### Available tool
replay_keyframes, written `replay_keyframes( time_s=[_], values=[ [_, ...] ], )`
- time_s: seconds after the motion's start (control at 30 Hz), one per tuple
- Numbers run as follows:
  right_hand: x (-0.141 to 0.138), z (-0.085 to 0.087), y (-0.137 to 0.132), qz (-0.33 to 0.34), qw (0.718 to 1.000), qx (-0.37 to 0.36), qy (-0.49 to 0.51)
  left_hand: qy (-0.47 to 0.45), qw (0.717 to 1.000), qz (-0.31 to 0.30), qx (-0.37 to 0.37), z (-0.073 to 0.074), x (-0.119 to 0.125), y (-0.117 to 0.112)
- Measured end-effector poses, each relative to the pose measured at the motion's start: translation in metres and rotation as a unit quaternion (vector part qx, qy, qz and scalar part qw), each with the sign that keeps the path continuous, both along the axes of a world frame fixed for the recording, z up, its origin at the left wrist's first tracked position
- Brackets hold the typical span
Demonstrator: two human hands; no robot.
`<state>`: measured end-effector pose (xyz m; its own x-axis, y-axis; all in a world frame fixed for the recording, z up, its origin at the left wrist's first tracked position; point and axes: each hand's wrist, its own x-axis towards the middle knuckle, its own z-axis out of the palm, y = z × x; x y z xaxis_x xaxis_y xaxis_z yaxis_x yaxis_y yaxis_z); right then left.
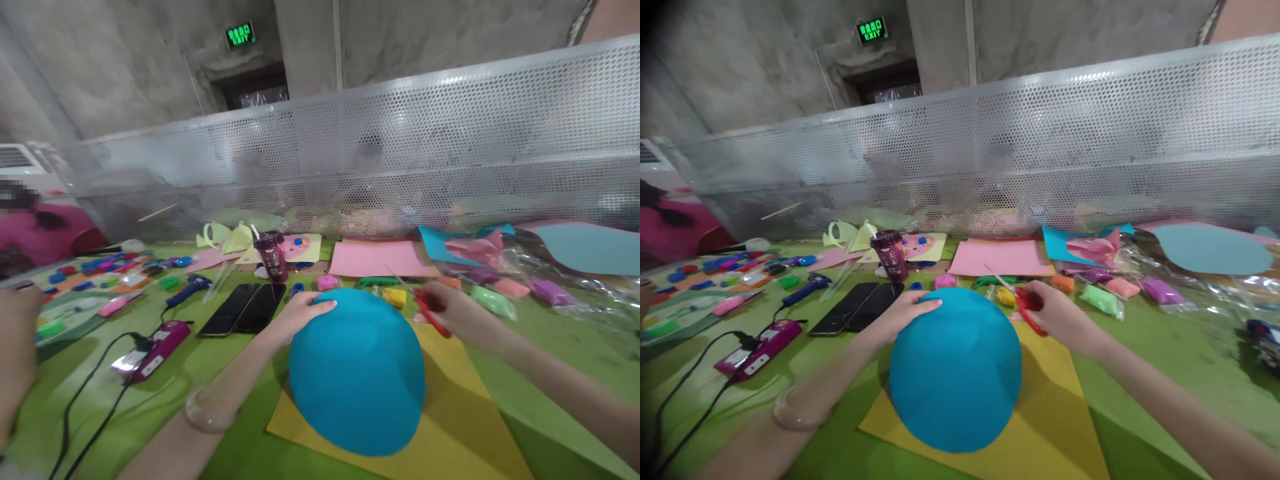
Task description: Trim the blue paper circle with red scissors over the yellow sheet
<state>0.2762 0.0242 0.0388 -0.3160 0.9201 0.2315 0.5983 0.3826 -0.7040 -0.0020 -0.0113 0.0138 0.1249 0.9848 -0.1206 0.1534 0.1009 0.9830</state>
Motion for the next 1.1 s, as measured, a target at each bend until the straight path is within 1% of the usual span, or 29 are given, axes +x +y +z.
replay_keyframes(
  time_s=[0.07, 0.13, 0.2, 0.23, 0.3, 0.37, 0.43, 0.5, 0.53, 0.6, 0.7, 0.8, 0.87, 0.97, 1.1],
  values=[
    [-0.021, -0.006, 0.004, 0.066, 0.997, -0.041, 0.018, 0.040, 0.999, -0.021, 0.014, 0.001, 0.002, -0.002],
    [-0.034, -0.014, 0.007, 0.115, 0.988, -0.094, 0.047, 0.080, 0.996, -0.032, 0.033, 0.002, 0.004, -0.003],
    [-0.040, -0.021, 0.008, 0.147, 0.976, -0.141, 0.083, 0.102, 0.993, -0.034, 0.049, 0.002, 0.004, -0.003],
    [-0.041, -0.024, 0.008, 0.152, 0.971, -0.154, 0.101, 0.102, 0.993, -0.031, 0.055, 0.002, 0.004, -0.003],
    [-0.041, -0.027, 0.005, 0.135, 0.968, -0.160, 0.136, 0.077, 0.995, -0.010, 0.056, 0.000, 0.001, -0.001],
    [-0.039, -0.026, 0.001, 0.088, 0.970, -0.155, 0.166, 0.027, 0.999, 0.009, 0.031, -0.001, -0.002, 0.002],
    [-0.037, -0.020, -0.005, 0.028, 0.969, -0.147, 0.198, -0.030, 1.000, 0.004, -0.004, 0.000, -0.005, 0.003],
    [-0.035, -0.012, -0.012, -0.027, 0.964, -0.135, 0.229, -0.072, 0.997, -0.006, -0.023, 0.001, -0.006, 0.003],
    [-0.034, -0.008, -0.016, -0.044, 0.961, -0.131, 0.238, -0.084, 0.996, 0.001, -0.020, 0.003, -0.006, 0.002],
    [-0.029, -0.003, -0.022, -0.064, 0.960, -0.135, 0.238, -0.092, 0.995, 0.042, 0.002, 0.007, -0.005, 0.000],
    [-0.019, -0.001, -0.031, -0.082, 0.961, -0.151, 0.216, -0.065, 0.989, 0.117, 0.062, 0.015, -0.005, -0.005],
    [-0.012, -0.008, -0.036, -0.088, 0.960, -0.160, 0.210, -0.012, 0.983, 0.166, 0.074, 0.022, -0.005, -0.010],
    [-0.012, -0.014, -0.039, -0.081, 0.956, -0.184, 0.215, 0.011, 0.982, 0.175, 0.072, 0.025, -0.004, -0.013],
    [-0.016, -0.020, -0.043, -0.068, 0.949, -0.212, 0.223, 0.036, 0.982, 0.169, 0.069, 0.026, -0.002, -0.017],
    [-0.020, -0.021, -0.048, -0.052, 0.944, -0.223, 0.238, 0.050, 0.984, 0.159, 0.065, 0.026, 0.001, -0.020]
  ],
)
